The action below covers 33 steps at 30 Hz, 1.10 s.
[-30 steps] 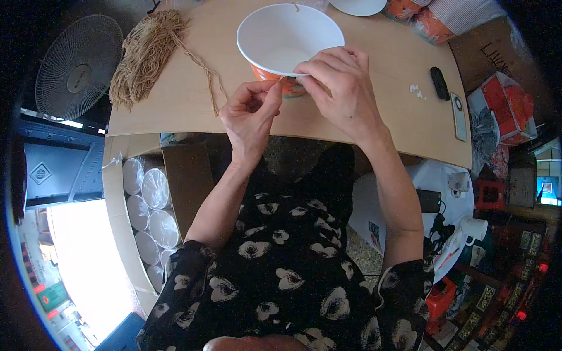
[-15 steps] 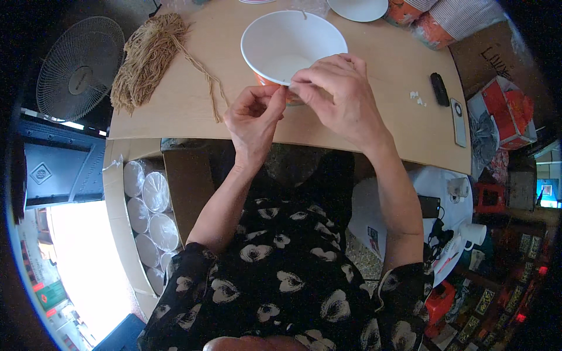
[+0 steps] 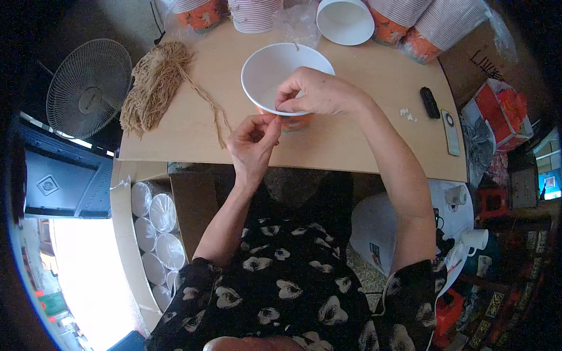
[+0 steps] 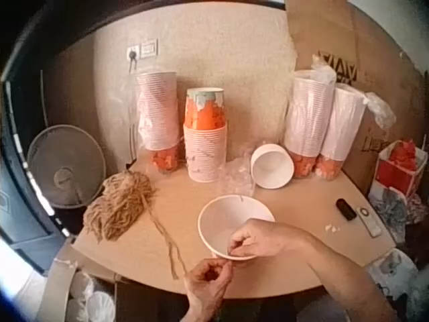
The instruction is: Threading and attaching string handles to paper buckets using small plastic anchors.
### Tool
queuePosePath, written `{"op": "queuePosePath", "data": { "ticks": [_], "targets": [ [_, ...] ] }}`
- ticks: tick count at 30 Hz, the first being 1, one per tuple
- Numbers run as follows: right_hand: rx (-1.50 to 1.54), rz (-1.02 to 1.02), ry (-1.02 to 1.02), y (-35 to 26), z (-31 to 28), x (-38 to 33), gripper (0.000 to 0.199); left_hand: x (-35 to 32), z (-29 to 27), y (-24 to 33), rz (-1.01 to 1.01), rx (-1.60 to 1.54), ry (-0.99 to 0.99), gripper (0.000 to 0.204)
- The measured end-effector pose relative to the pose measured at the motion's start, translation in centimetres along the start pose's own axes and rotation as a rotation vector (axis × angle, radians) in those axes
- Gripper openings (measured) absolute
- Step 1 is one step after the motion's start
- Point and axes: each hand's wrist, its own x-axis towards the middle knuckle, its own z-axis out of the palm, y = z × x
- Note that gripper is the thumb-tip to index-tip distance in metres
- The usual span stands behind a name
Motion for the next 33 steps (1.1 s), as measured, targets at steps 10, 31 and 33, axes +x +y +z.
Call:
{"op": "queuePosePath", "data": {
  "ticks": [10,31,33],
  "targets": [
    [0.032,0.017,0.129,-0.6,1.3,0.2,0.016,0.3,-0.5,0.0,0.038,-0.029,-0.01,0.012],
    [0.081,-0.008,0.04,-0.3,0.5,-0.3,0.017,0.9,-1.0,0.4,0.06,0.004,-0.072,0.011],
    [0.07,0.021,0.009,-0.4,0.4,-0.2,0.015,1.0,-1.0,0.5,0.053,0.021,-0.081,0.011]
  ]
}}
